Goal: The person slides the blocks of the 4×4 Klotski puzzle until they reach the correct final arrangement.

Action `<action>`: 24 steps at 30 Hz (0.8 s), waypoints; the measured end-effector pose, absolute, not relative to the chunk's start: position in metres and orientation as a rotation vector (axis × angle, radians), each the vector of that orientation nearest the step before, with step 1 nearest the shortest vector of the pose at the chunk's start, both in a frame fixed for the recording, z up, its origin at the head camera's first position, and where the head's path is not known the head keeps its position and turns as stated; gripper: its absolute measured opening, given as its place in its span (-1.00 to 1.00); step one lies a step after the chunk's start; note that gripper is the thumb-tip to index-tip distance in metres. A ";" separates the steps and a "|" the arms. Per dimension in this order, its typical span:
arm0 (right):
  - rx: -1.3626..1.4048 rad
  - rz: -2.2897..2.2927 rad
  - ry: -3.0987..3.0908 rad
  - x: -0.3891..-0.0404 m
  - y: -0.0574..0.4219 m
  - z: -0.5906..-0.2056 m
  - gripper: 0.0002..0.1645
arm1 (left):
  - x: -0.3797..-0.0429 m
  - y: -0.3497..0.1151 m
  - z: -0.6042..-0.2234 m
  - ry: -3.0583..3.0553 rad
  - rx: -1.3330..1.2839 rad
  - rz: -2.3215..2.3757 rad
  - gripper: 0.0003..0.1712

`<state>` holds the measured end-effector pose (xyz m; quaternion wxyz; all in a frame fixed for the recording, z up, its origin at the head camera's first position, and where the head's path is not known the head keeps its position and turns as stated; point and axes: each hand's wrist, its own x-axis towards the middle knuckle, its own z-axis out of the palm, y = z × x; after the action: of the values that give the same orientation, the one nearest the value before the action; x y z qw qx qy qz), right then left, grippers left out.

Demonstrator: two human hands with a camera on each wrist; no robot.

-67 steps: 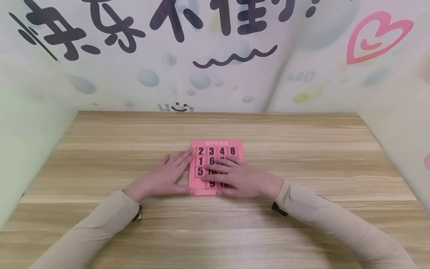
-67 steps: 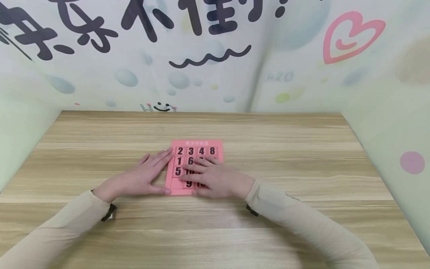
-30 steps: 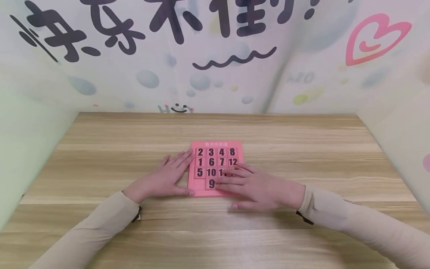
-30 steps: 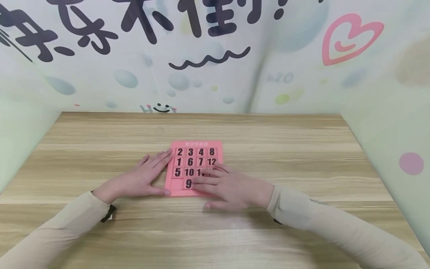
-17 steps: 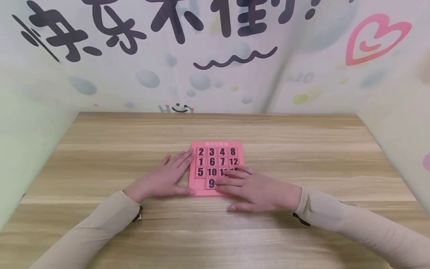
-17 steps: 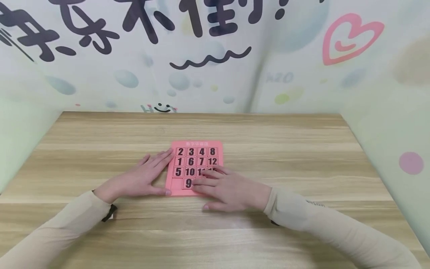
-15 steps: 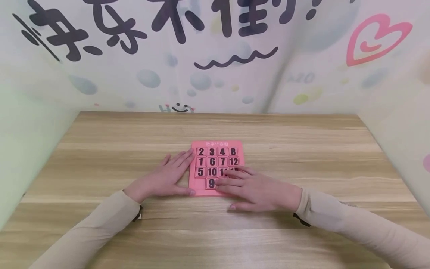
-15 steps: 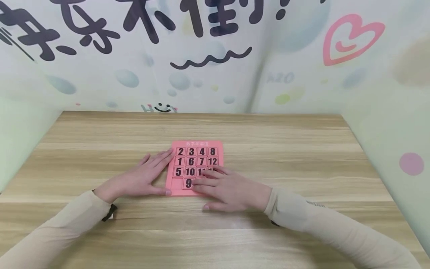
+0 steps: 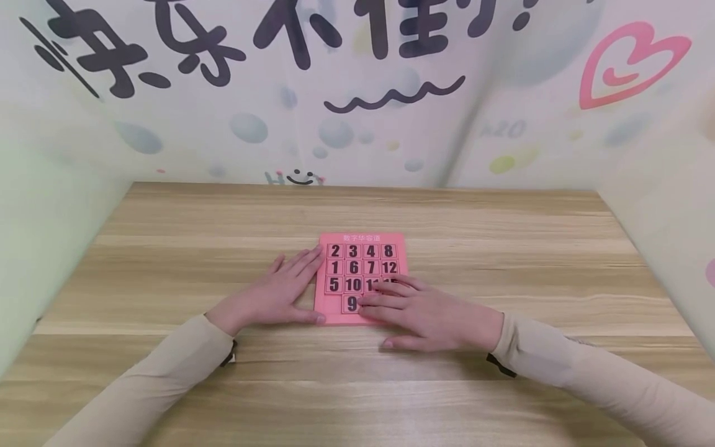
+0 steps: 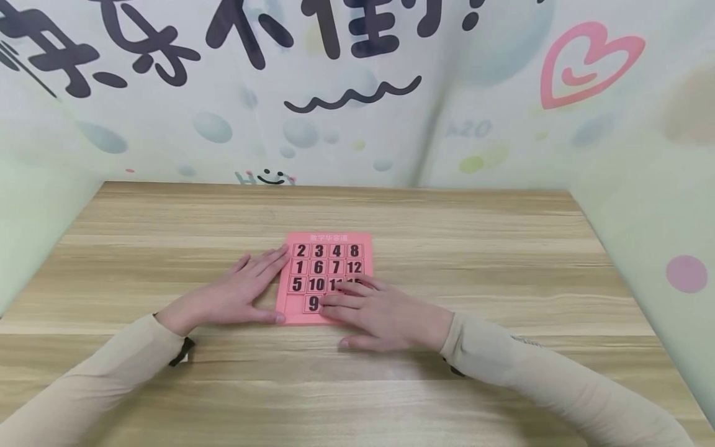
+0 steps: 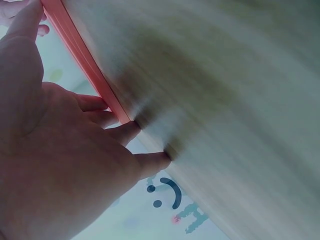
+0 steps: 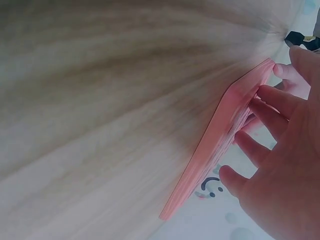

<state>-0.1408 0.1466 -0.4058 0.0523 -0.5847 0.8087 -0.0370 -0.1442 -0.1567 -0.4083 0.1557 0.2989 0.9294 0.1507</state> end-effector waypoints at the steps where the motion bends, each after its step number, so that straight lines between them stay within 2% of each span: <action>1: -1.775 -0.112 2.458 -0.141 0.146 -0.406 -0.28 | -0.144 -0.156 -0.408 2.659 0.853 0.433 0.22; 24: -1.768 -0.115 2.433 -0.142 0.129 -0.406 -0.29 | -0.145 -0.156 -0.411 2.666 0.845 0.425 0.23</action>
<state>-0.1421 0.1287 -0.4057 0.0659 -0.5863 0.8065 -0.0381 -0.1448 -0.1559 -0.4108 0.1557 0.2952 0.9309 0.1484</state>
